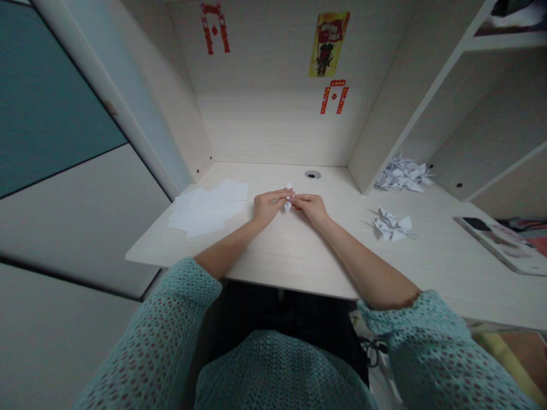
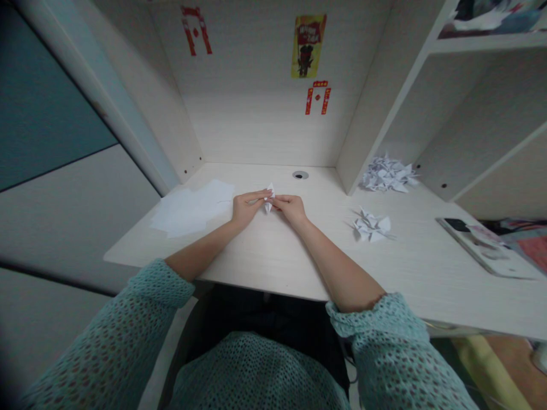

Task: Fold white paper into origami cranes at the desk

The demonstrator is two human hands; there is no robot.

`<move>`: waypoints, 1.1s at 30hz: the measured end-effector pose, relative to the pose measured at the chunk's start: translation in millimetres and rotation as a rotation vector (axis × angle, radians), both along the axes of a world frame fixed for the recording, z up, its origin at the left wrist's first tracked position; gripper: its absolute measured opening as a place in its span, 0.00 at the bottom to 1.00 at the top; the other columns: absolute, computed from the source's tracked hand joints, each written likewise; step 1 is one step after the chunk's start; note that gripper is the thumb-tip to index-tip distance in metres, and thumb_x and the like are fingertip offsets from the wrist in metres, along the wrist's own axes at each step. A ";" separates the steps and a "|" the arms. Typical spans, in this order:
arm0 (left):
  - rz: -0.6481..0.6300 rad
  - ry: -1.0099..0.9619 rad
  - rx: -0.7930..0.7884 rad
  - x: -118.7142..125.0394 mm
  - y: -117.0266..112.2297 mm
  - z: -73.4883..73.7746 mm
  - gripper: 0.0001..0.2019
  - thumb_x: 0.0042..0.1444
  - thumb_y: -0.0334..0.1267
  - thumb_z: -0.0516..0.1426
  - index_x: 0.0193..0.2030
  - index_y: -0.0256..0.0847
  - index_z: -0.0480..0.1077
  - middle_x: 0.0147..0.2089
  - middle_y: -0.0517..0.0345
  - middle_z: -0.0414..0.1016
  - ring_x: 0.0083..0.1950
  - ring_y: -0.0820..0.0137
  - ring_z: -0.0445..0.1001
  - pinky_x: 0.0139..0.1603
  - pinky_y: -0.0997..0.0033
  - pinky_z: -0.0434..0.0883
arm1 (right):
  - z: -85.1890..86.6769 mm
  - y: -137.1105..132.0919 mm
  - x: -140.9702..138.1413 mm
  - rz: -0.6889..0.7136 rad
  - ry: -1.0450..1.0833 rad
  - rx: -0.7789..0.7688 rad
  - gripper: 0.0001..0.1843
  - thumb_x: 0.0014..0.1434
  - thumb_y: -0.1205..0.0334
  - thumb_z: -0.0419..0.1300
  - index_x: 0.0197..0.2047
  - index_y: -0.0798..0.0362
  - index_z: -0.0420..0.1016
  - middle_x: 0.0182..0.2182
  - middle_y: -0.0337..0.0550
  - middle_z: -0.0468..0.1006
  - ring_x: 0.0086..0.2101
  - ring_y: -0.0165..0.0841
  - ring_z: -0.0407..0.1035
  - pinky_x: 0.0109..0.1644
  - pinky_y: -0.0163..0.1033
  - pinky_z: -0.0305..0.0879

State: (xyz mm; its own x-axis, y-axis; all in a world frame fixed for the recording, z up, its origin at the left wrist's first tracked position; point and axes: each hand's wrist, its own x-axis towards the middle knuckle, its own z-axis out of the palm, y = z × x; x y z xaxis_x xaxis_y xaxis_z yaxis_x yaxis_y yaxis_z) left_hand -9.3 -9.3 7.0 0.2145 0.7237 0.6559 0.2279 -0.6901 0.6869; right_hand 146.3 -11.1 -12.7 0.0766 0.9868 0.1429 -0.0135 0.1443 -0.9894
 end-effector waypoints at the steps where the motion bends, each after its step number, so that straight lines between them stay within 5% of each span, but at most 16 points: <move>1: 0.003 -0.005 -0.001 0.4 -0.4 0.3 0.09 0.56 0.34 0.57 0.41 0.46 0.78 0.46 0.61 0.79 0.49 0.69 0.77 0.57 0.63 0.72 | 0.2 -0.1 0.1 0.002 0.000 -0.002 0.24 0.34 0.44 0.70 0.28 0.55 0.82 0.21 0.41 0.77 0.22 0.29 0.67 0.30 0.35 0.64; 21: -0.071 0.050 0.076 2.8 -3.3 2.6 0.10 0.56 0.42 0.58 0.43 0.45 0.77 0.48 0.59 0.78 0.51 0.67 0.76 0.59 0.61 0.71 | -8.2 4.8 5.6 -0.023 0.045 0.011 0.20 0.38 0.46 0.68 0.27 0.55 0.81 0.22 0.43 0.79 0.24 0.30 0.70 0.31 0.36 0.66; 29: 0.056 0.165 0.264 -3.3 -1.9 4.8 0.19 0.52 0.44 0.62 0.52 0.48 0.73 0.52 0.58 0.76 0.53 0.66 0.75 0.57 0.63 0.72 | -4.5 2.5 4.7 -0.089 0.027 0.038 0.20 0.39 0.46 0.67 0.29 0.54 0.81 0.25 0.43 0.80 0.26 0.31 0.71 0.34 0.37 0.67; 33: 0.027 0.175 0.258 -5.9 1.1 4.4 0.12 0.55 0.43 0.59 0.45 0.47 0.77 0.48 0.59 0.79 0.52 0.67 0.76 0.57 0.63 0.72 | -0.7 1.3 4.4 -0.121 -0.001 0.065 0.18 0.41 0.49 0.66 0.30 0.55 0.81 0.24 0.42 0.80 0.26 0.31 0.70 0.33 0.37 0.66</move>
State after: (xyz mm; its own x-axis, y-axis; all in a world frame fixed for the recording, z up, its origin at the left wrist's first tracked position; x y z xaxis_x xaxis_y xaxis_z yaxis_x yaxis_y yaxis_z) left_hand -15.2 -8.2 11.4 0.3232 0.5452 0.7735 0.3475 -0.8287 0.4388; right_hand 150.8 -9.8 -13.4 0.1946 0.9590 0.2061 0.0091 0.2083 -0.9780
